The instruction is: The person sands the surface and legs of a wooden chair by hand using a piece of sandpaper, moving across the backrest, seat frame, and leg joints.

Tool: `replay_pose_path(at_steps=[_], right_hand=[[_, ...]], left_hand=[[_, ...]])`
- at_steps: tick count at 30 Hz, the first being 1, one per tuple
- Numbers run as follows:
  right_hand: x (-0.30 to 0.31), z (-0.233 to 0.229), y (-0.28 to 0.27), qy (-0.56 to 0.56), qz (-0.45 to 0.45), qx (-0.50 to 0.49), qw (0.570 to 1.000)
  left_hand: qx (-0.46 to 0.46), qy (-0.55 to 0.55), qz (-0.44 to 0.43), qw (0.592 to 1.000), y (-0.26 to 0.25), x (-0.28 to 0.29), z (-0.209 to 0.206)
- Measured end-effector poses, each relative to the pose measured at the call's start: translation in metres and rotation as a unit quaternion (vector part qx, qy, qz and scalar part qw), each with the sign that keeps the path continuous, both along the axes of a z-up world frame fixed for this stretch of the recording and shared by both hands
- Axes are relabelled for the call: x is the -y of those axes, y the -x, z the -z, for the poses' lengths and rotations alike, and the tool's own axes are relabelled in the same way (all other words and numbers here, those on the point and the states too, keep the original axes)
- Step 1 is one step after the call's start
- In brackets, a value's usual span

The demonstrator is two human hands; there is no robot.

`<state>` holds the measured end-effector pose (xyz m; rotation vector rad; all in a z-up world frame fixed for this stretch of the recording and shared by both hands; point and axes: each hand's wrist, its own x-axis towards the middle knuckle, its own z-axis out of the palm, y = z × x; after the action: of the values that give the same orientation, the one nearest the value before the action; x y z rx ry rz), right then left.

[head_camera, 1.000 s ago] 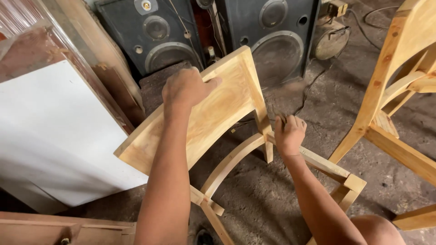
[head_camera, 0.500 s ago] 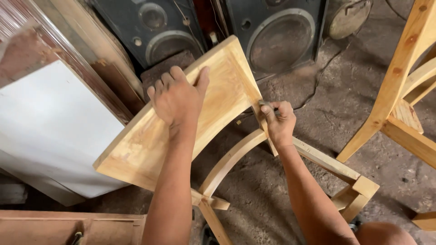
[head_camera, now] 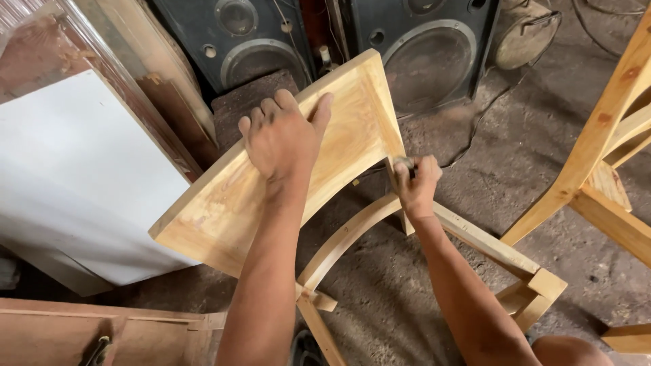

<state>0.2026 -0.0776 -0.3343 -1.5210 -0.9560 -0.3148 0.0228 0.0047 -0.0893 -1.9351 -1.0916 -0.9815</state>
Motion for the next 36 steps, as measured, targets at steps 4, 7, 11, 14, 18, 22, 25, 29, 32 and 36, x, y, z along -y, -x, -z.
replay_pose_path(at_steps=[4,7,11,14,18,22,25,29,32,36], right_hand=[[-0.005,-0.007,0.003,-0.019,0.016,0.022,0.999],[-0.007,0.001,-0.001,-0.018,0.005,0.033,0.999],[0.001,-0.009,0.004,-0.040,-0.031,0.042,0.998],[-0.015,-0.016,0.003,-0.039,-0.018,0.045,0.998],[-0.004,-0.009,0.009,-0.009,0.011,0.018,1.000],[-0.019,-0.013,0.009,-0.054,-0.008,-0.016,0.998],[-0.002,0.003,0.017,-0.016,-0.001,-0.011,1.000],[-0.003,-0.004,0.008,-0.023,-0.008,-0.007,1.000],[-0.019,-0.004,0.006,-0.059,-0.020,0.006,0.998],[0.000,0.002,0.015,-0.004,-0.001,-0.012,1.000]], left_hand=[[-0.002,-0.033,-0.006,0.999,0.001,0.000,-0.004],[-0.005,-0.038,0.004,0.999,0.004,-0.001,0.006],[0.023,-0.027,0.006,0.999,0.000,-0.003,-0.002],[0.011,-0.015,0.015,1.000,0.001,-0.004,0.002],[0.008,-0.041,0.009,0.999,0.002,-0.001,0.001],[0.012,-0.024,0.006,1.000,0.000,-0.002,-0.001],[-0.003,-0.016,0.014,1.000,0.008,0.003,0.007],[0.021,-0.017,0.006,1.000,-0.001,0.002,-0.007],[0.019,-0.010,0.008,1.000,0.001,0.004,-0.004],[0.026,0.002,0.017,1.000,0.001,0.008,-0.011]])
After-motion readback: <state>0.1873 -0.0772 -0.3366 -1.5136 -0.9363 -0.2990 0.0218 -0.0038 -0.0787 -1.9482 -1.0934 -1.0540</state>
